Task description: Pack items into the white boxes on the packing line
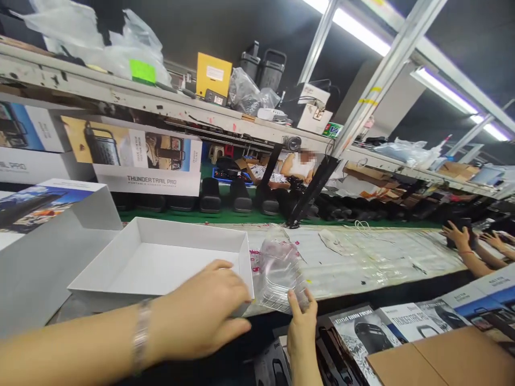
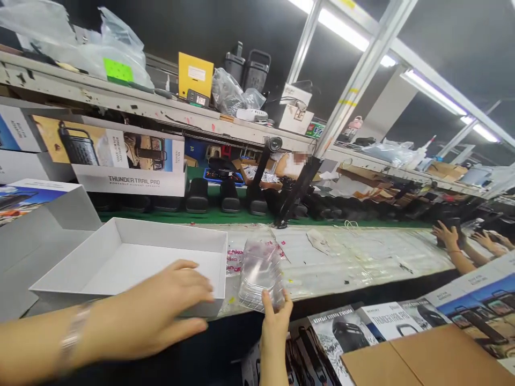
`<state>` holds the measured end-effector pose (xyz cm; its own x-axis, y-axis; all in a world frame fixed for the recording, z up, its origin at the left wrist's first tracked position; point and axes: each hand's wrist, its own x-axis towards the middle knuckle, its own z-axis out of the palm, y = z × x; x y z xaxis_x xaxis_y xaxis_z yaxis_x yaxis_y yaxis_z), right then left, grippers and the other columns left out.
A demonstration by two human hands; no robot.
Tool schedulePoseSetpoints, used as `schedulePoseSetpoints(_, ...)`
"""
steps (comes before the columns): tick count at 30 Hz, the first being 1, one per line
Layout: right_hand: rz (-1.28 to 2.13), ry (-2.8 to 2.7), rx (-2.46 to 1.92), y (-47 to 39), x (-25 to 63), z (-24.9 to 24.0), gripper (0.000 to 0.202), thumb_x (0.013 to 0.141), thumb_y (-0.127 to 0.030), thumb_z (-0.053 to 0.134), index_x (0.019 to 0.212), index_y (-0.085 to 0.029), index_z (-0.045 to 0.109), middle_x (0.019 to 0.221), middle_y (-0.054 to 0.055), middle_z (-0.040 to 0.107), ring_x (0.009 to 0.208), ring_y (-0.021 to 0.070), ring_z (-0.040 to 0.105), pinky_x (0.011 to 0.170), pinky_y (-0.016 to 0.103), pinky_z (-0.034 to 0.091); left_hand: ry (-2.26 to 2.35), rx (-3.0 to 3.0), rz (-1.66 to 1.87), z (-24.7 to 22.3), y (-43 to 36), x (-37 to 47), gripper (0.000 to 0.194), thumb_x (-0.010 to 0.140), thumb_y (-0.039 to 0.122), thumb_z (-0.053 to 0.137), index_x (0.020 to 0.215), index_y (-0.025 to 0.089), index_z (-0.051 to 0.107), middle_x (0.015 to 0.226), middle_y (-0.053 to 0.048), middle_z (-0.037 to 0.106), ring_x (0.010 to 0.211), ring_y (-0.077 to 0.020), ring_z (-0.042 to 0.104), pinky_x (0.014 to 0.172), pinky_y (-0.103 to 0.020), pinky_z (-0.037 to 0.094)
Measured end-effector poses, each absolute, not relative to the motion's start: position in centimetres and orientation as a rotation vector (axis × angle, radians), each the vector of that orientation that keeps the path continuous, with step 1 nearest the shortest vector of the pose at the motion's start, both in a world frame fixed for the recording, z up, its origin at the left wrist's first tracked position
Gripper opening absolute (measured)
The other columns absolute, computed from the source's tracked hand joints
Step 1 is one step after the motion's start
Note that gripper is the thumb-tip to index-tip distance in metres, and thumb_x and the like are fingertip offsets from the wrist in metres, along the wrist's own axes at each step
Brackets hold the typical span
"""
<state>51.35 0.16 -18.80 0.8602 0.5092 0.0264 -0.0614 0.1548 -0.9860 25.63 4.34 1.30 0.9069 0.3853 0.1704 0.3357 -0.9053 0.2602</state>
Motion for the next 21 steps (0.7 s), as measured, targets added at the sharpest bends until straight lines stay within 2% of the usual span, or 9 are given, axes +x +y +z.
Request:
schedulePoseSetpoints(5, 0.463, -0.454, -1.337, 0.2, 50.8, -19.8, 0.088, 0.064, -0.06, 0.072, 0.133, -0.018, 0.036, 0.136, 0.018, 0.046, 0.127, 0.0299, 0.043, 0.11, 0.048, 0.029, 0.499, 3.055, -0.022, -2.1, 7.2, 38.2, 0.031, 0.085, 0.042, 0.059, 0.09, 0.014, 0.072, 0.09, -0.012, 0.073, 0.094, -0.0253, 0.066, 0.106, -0.042, 0.034)
schedulePoseSetpoints(7, 0.484, -0.475, -1.328, 0.0, 50.9, -20.0, 0.085, 0.066, -0.058, 0.071, 0.132, -0.018, 0.035, 0.137, 0.017, 0.045, 0.127, 0.0286, 0.043, 0.11, 0.047, 0.029, 0.558, 3.063, -0.177, -3.2, 8.2, 40.3, 0.026, 0.085, 0.036, 0.059, 0.086, 0.014, 0.072, 0.088, -0.012, 0.073, 0.093, -0.0259, 0.067, 0.104, -0.043, 0.035)
schedulePoseSetpoints(10, 0.498, -0.524, -1.332, -0.3, 50.7, -20.0, 0.08, 0.069, -0.055, 0.07, 0.13, -0.017, 0.034, 0.135, 0.017, 0.047, 0.124, 0.027, 0.045, 0.109, 0.044, 0.03, 0.551, 3.049, -0.308, -4.0, 8.7, 41.5, 0.021, 0.084, 0.023, 0.054, 0.077, 0.014, 0.073, 0.08, -0.013, 0.073, 0.086, -0.0279, 0.069, 0.092, -0.044, 0.044)
schedulePoseSetpoints(13, 0.541, -0.539, -1.307, -0.4, 50.5, -19.5, 0.08, 0.068, -0.048, 0.073, 0.131, -0.017, 0.034, 0.131, 0.015, 0.05, 0.12, 0.0261, 0.049, 0.107, 0.042, 0.033, 0.46, 3.126, -0.316, -4.6, 8.5, 41.8, 0.023, 0.081, 0.014, 0.05, 0.075, 0.012, 0.073, 0.078, -0.016, 0.072, 0.081, -0.0305, 0.069, 0.087, -0.046, 0.046)
schedulePoseSetpoints(16, 0.607, -0.476, -1.218, -0.1, 50.6, -19.0, 0.081, 0.061, -0.035, 0.077, 0.128, -0.019, 0.035, 0.125, 0.011, 0.056, 0.113, 0.0261, 0.054, 0.102, 0.041, 0.038, 0.452, 3.23, -0.237, -5.4, 8.0, 41.9, 0.021, 0.075, 0.007, 0.052, 0.078, 0.01, 0.072, 0.078, -0.018, 0.072, 0.082, -0.0308, 0.069, 0.087, -0.043, 0.047)
schedulePoseSetpoints(21, 0.612, -0.387, -1.228, 0.4, 50.6, -19.0, 0.083, 0.054, -0.028, 0.078, 0.126, -0.022, 0.037, 0.12, 0.008, 0.059, 0.109, 0.0268, 0.055, 0.099, 0.045, 0.041, 0.433, 3.206, -0.052, -4.0, 8.4, 41.8, 0.026, 0.069, -0.002, 0.044, 0.076, 0.012, 0.065, 0.072, -0.011, 0.07, 0.075, -0.024, 0.066, 0.091, -0.038, 0.044)
